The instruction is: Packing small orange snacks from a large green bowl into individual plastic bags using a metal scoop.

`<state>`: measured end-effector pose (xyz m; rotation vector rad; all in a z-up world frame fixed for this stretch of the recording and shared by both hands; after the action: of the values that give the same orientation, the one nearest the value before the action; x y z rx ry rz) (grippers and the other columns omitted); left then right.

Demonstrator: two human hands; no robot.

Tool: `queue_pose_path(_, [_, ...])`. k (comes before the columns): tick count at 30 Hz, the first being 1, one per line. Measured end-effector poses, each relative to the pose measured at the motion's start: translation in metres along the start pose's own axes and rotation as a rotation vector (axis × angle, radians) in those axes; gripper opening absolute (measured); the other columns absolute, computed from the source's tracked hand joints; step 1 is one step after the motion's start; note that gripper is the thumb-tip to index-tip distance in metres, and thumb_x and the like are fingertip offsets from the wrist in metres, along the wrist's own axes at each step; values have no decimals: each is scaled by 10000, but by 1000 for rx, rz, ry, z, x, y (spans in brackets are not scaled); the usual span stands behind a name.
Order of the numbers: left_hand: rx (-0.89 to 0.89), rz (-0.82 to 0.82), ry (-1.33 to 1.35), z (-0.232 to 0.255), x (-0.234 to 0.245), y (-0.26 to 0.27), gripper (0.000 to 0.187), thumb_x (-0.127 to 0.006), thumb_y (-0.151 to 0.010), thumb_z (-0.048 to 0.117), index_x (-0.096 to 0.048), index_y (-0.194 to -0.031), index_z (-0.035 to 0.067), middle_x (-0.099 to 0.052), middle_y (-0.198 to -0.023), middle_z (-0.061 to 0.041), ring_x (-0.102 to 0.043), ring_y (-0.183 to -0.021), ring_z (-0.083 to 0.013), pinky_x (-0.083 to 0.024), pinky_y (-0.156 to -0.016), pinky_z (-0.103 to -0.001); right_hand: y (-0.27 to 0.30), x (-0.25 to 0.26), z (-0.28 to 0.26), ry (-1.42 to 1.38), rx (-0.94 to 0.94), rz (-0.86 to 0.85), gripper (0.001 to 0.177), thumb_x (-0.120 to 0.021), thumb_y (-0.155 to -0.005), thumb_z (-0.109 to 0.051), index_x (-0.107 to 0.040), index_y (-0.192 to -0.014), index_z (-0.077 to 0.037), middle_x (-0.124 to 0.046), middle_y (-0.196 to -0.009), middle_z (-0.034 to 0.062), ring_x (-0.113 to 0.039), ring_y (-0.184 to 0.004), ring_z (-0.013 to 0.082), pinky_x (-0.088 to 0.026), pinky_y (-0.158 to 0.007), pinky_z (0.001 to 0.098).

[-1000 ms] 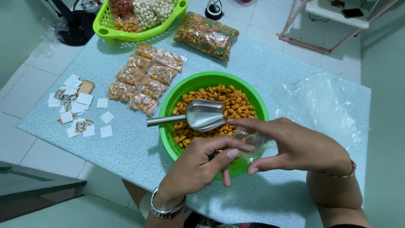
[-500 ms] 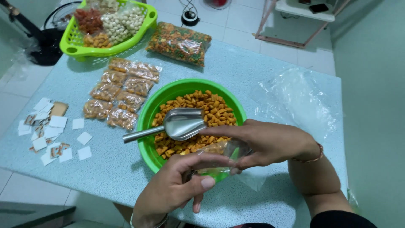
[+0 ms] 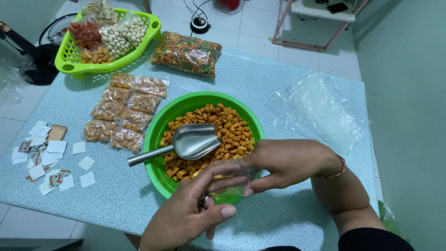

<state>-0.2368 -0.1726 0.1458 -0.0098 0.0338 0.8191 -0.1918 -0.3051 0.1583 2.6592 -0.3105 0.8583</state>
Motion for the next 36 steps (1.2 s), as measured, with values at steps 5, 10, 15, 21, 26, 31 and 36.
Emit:
queue_pose_path(5, [65,-10,-112,-9,0,-2,524,-679,-896,365,-606,-1372,161,-764,-1036,-3,-702,-532,-53,-526,-532,-195,-1,10,-10,-22,-3,76,601,-571,-940,-494,-559,-1413,-124,-757,-843,67,-594,-541,196,-452,-533,313])
queue_pose_path(10, [7,-114,-167,-21,-12,-12,651,-654,-925,411,-506,-1504,152,-765,-785,-48,-702,-491,-88,-520,-493,-196,-8,1,-18,-76,37,50,361,-570,-992,-374,-617,-1244,-120,-749,-864,57,-682,-665,216,-488,-591,328])
queue_pose_path(15, [-74,-229,-244,-18,-23,-16,614,-564,-954,485,-508,-1419,89,-638,-1226,-151,-718,-505,-155,-577,-569,-250,-14,-4,-25,-54,-22,62,271,-631,-964,-313,-658,-1152,-119,-761,-811,80,-707,-634,243,-453,-537,352])
queue_pose_path(21, [-169,-375,-424,-12,-33,-13,857,-476,-937,592,-318,-1557,22,-399,-1604,-223,-385,-1472,-372,-309,-1149,-427,-10,-13,-22,-53,53,-49,790,-560,-908,-537,-394,-1495,-36,-715,-1245,165,-741,-902,345,-539,-675,404])
queue_pose_path(26, [-144,-463,-425,-13,-42,-3,709,-344,-997,564,-291,-1508,75,-508,-1476,-257,-625,-1063,-394,-484,-851,-463,-5,-10,-21,-278,97,-250,885,-552,-919,-516,-224,-1565,-7,-535,-1488,213,-638,-1159,351,-540,-873,415])
queue_pose_path(31, [-139,-551,-709,-11,-58,7,495,-487,-1068,281,-380,-1549,335,-254,-1657,-309,-294,-1465,-551,-421,-907,-671,6,-12,-30,-254,160,-235,908,-516,-935,-565,-192,-1585,-19,-529,-1506,220,-605,-1320,360,-536,-973,425])
queue_pose_path(36, [-69,-298,-944,-2,-47,4,550,-537,-1028,343,-375,-1475,65,-444,-1504,-180,-647,-926,-497,-528,-477,-656,19,-5,-28,86,116,6,1031,-634,-861,-638,-169,-1613,-109,-691,-1304,99,-711,-901,301,-515,-700,360])
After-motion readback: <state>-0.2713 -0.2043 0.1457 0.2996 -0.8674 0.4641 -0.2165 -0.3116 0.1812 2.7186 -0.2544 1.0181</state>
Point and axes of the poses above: each hand's wrist, its own y-axis away from the middle knuckle, its own x-axis out of the back of the hand, z = x × y, the point moved 7 cm from there along -y, towards the middle knuckle
